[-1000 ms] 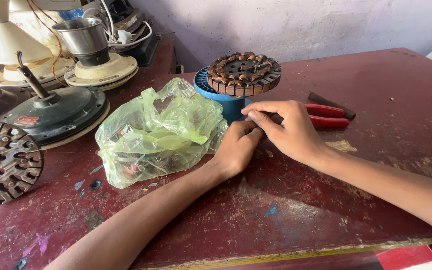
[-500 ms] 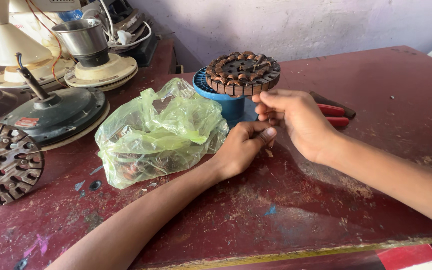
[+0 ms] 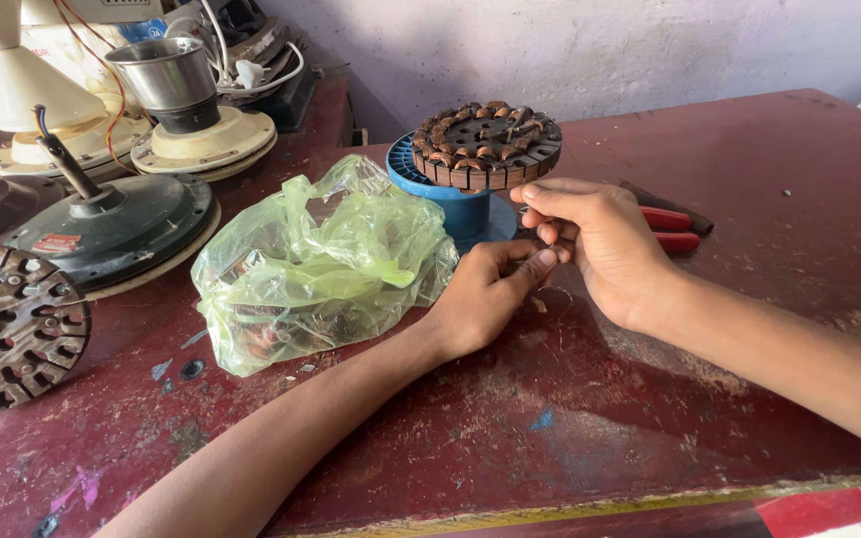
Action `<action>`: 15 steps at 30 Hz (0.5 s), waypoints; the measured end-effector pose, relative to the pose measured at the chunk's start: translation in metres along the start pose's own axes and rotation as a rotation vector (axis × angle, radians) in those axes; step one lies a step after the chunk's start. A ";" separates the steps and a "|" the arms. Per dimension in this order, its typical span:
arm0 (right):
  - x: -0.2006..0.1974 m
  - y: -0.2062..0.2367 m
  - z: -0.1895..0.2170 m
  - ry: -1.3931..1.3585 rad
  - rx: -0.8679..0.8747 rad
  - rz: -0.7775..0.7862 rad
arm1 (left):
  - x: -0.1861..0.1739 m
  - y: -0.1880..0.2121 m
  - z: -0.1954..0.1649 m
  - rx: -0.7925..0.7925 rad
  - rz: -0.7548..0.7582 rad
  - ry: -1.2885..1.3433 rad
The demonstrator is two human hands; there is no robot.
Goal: The person winds a thin wire around the slots of a motor stator mounted on a blue stand. The hands repeatedly insert and wrap the wire into adjacent slots, rotating the stator as needed to continue the winding sequence.
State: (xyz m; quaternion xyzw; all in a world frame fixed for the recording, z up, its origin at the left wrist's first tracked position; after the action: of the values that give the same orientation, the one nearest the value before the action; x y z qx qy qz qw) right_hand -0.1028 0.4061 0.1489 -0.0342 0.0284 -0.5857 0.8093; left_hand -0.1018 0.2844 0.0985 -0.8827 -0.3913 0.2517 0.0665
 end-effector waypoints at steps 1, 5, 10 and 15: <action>0.000 0.001 -0.001 0.000 -0.001 -0.010 | 0.000 0.000 0.001 -0.015 -0.009 -0.011; -0.002 0.003 0.001 0.030 -0.040 -0.070 | -0.001 0.001 0.000 0.028 -0.003 -0.022; -0.001 0.008 0.019 0.110 -0.232 -0.110 | -0.004 0.004 0.004 -0.010 0.006 -0.007; 0.001 0.006 0.017 0.006 -0.158 -0.065 | -0.003 0.005 0.009 -0.032 -0.007 0.030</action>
State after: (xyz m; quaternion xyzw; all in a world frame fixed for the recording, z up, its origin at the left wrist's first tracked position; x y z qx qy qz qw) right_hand -0.0958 0.4078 0.1653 -0.0970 0.0758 -0.6078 0.7845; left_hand -0.1041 0.2781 0.0902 -0.8859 -0.3973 0.2319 0.0591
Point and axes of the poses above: each hand's wrist, its own y-axis away from the middle knuckle, its own x-axis out of the palm, z = x × y, the point moved 6 cm from there along -y, towards the middle knuckle, and after that the axes turned 15 degrees about z, right-handed, at the moved point
